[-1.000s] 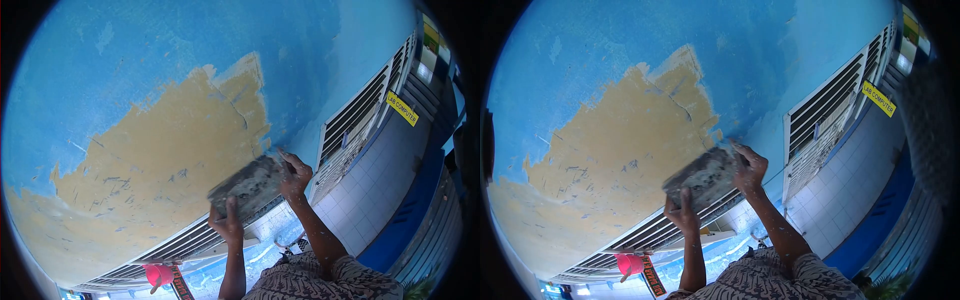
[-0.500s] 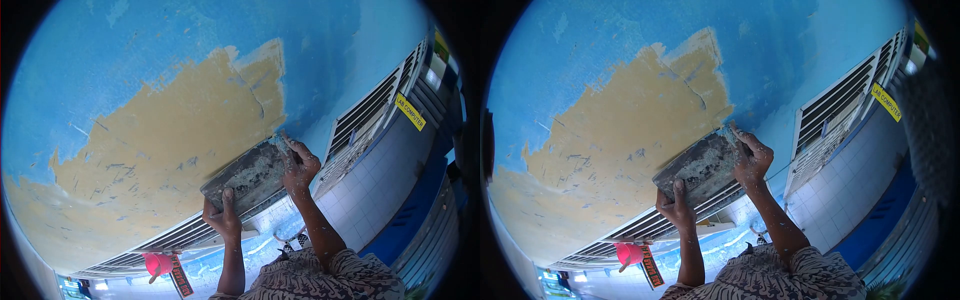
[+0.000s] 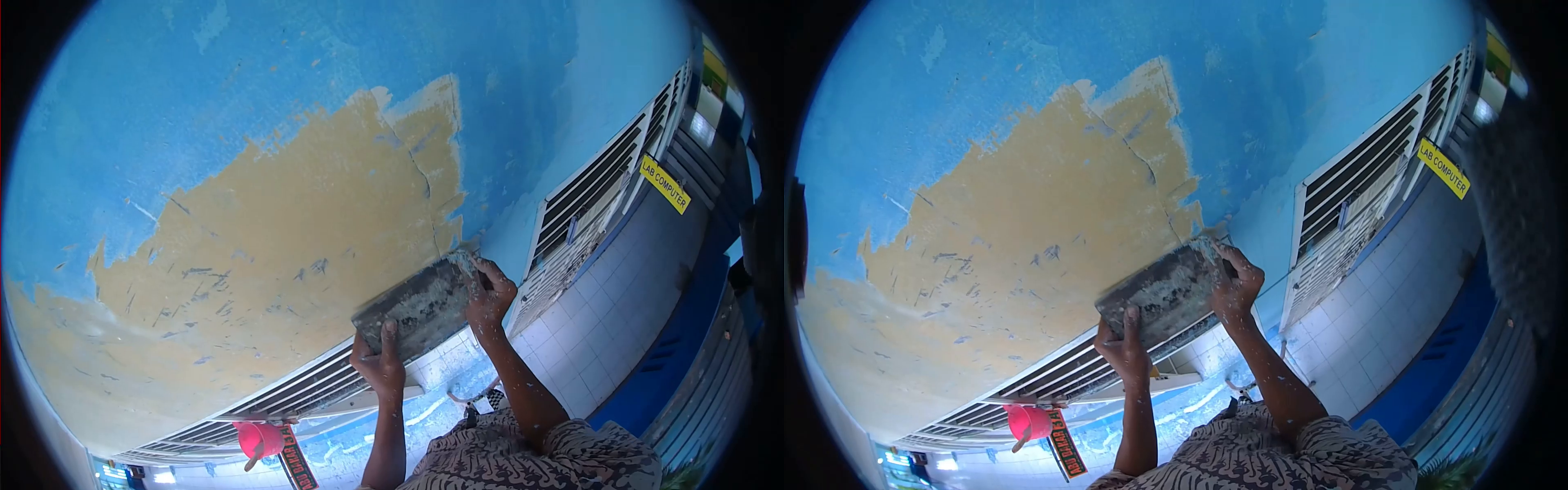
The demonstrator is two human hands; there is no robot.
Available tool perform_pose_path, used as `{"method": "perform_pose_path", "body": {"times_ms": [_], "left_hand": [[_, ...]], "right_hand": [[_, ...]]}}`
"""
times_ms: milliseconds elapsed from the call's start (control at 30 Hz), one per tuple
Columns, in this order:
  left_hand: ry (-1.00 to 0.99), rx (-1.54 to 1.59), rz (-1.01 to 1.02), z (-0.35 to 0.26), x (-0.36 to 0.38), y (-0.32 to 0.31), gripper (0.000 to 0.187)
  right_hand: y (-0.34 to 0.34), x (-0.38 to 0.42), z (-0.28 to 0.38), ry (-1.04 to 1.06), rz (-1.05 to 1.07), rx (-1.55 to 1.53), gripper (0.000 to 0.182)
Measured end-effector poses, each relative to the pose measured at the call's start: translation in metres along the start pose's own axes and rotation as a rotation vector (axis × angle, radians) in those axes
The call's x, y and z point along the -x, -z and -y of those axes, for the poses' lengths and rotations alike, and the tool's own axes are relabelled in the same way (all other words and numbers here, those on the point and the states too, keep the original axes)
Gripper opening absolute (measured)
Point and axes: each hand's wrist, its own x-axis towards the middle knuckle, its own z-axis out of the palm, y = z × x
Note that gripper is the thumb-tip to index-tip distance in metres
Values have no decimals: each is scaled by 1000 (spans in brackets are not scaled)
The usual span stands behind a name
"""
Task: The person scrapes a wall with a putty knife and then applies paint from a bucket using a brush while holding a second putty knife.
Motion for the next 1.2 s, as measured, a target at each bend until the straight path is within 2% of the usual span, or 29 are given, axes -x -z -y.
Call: {"method": "perform_pose_path", "body": {"times_ms": [100,167,267,333,400,467,533,600,700,733,767,833,867,933,967,1067,1200], "left_hand": [[1,114,-31,-11,-7,-7,23],[9,202,-27,-33,-23,-10,21],[-20,202,-40,-43,-29,-11,22],[-19,102,-7,-29,-17,-9,23],[-6,65,-3,-21,-9,-12,24],[-11,132,-6,-27,-16,-15,24],[-36,222,-16,-41,-29,-17,23],[-41,304,-23,-61,-36,-23,24],[-24,202,14,-35,-24,-15,25],[29,174,20,-26,-14,-14,25],[26,173,15,-22,-10,-14,24],[19,196,10,-26,-11,-18,24],[15,210,9,-31,-14,-19,23],[31,195,31,-35,-18,-19,23],[44,217,28,-36,-19,-20,23],[7,194,24,-30,-14,-19,25],[-38,210,-14,-47,-26,-26,26]], "right_hand": [[-4,-15,19,-42,-10,-25,20],[-21,-47,57,34,100,183,20],[-19,-46,40,73,76,109,21],[-14,-28,23,65,50,109,20],[-10,-15,15,-86,-36,-302,21],[-1,-25,21,-157,10,-236,22],[-16,-55,57,46,121,172,22],[-24,-62,65,9,95,69,23],[-10,-48,42,108,115,257,20],[-4,-37,26,114,110,252,20],[1,-28,12,56,87,71,18],[-2,-33,28,-72,56,-159,17],[-1,-36,29,-82,54,-149,17],[-3,-48,34,-64,90,114,26],[-8,-49,45,48,74,144,24],[-4,-44,43,-42,94,40,23],[-16,-58,42,6,37,-84,25]]}}
